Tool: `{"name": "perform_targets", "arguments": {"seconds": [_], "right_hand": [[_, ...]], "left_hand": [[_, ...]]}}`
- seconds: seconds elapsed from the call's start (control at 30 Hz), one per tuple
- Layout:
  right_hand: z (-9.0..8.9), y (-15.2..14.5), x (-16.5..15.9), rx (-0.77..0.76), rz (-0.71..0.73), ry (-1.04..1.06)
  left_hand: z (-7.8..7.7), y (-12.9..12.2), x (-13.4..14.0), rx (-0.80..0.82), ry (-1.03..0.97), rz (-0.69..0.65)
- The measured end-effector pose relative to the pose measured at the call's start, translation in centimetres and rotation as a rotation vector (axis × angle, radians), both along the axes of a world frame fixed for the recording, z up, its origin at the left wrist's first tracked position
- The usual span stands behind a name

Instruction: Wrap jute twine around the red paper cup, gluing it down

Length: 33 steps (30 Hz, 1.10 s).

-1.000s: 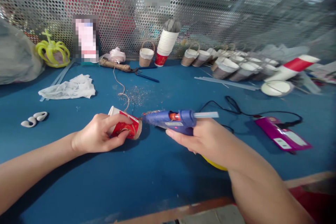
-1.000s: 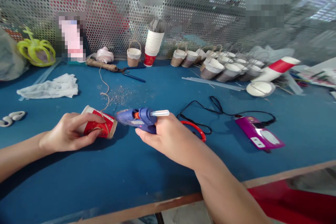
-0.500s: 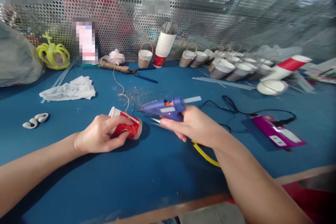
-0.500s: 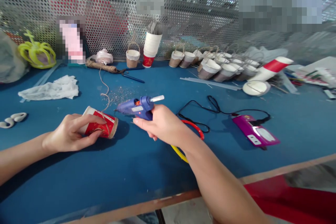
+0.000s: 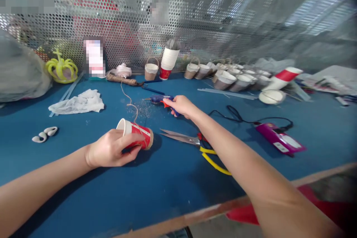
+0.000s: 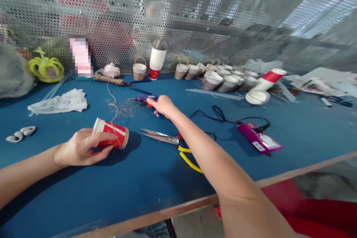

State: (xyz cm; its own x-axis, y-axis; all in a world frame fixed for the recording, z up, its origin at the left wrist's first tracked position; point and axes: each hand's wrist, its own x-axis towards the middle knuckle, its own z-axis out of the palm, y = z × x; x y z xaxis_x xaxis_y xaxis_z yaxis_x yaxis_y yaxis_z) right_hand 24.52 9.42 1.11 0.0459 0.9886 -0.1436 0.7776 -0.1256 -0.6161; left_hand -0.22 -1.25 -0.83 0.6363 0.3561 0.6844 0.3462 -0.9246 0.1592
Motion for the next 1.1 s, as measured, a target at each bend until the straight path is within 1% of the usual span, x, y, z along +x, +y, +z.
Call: {"name": "perform_targets", "arguments": {"seconds": [0.1, 0.17, 0.2, 0.23, 0.3, 0.33, 0.37, 0.4, 0.43, 0.47, 0.53, 0.57, 0.67, 0.83, 0.93, 1.0, 1.1], "right_hand": [[0.4, 0.1, -1.0, 0.046, 0.009, -0.086], [1.2, -0.8, -2.0, 0.091, 0.063, -0.105], [1.6, -1.4, -2.6, 0.092, 0.117, -0.096], [2.0, -2.2, -3.3, 0.075, 0.191, -0.075], [2.7, -4.0, -4.6, -0.014, 0.358, -0.006], [2.9, -4.8, -5.2, -0.080, 0.473, 0.074], [2.9, -5.7, -5.8, -0.170, 0.600, 0.239], [2.9, -6.4, -6.2, -0.211, 0.658, 0.365], [2.8, -6.9, -6.6, -0.222, 0.653, 0.482], [2.7, -7.4, -6.9, -0.216, 0.606, 0.588], [2.3, -8.0, -7.2, -0.171, 0.463, 0.710], [2.1, -8.1, -7.2, -0.156, 0.417, 0.734], [2.0, -8.3, -7.1, -0.133, 0.400, 0.691], [2.7, -8.5, -6.9, -0.125, 0.468, 0.545], [2.9, -8.7, -6.8, -0.082, 0.515, 0.481], [2.9, -8.7, -6.7, -0.030, 0.498, 0.495], [2.8, -8.6, -6.4, 0.050, 0.402, 0.577]], "left_hand": [[-0.1, 0.1, -0.1, 0.014, 0.006, -0.001], [-0.1, 0.1, -0.1, 0.019, -0.001, -0.006], [-0.1, 0.2, -0.1, 0.018, -0.001, -0.009], [-0.1, 0.2, -0.1, 0.015, 0.001, -0.012], [-0.1, 0.2, -0.1, 0.007, 0.011, -0.015], [-0.1, 0.2, -0.1, 0.006, 0.014, -0.014], [-0.1, 0.2, -0.1, 0.009, 0.013, -0.014], [-0.1, 0.2, -0.1, 0.012, 0.010, -0.015], [-0.1, 0.2, 0.0, 0.016, 0.005, -0.017], [0.0, 0.1, 0.0, 0.017, 0.000, -0.020], [0.1, 0.1, 0.0, 0.003, -0.007, -0.026], [0.1, 0.1, 0.0, -0.012, -0.006, -0.027], [0.3, 0.0, 0.0, -0.052, -0.003, -0.025], [0.5, -0.1, 0.1, -0.084, 0.000, -0.053], [0.5, -0.1, 0.1, -0.082, 0.014, -0.073], [0.5, -0.1, 0.0, -0.097, -0.003, -0.051], [0.6, -0.3, 0.0, -0.189, -0.090, 0.023]]}}
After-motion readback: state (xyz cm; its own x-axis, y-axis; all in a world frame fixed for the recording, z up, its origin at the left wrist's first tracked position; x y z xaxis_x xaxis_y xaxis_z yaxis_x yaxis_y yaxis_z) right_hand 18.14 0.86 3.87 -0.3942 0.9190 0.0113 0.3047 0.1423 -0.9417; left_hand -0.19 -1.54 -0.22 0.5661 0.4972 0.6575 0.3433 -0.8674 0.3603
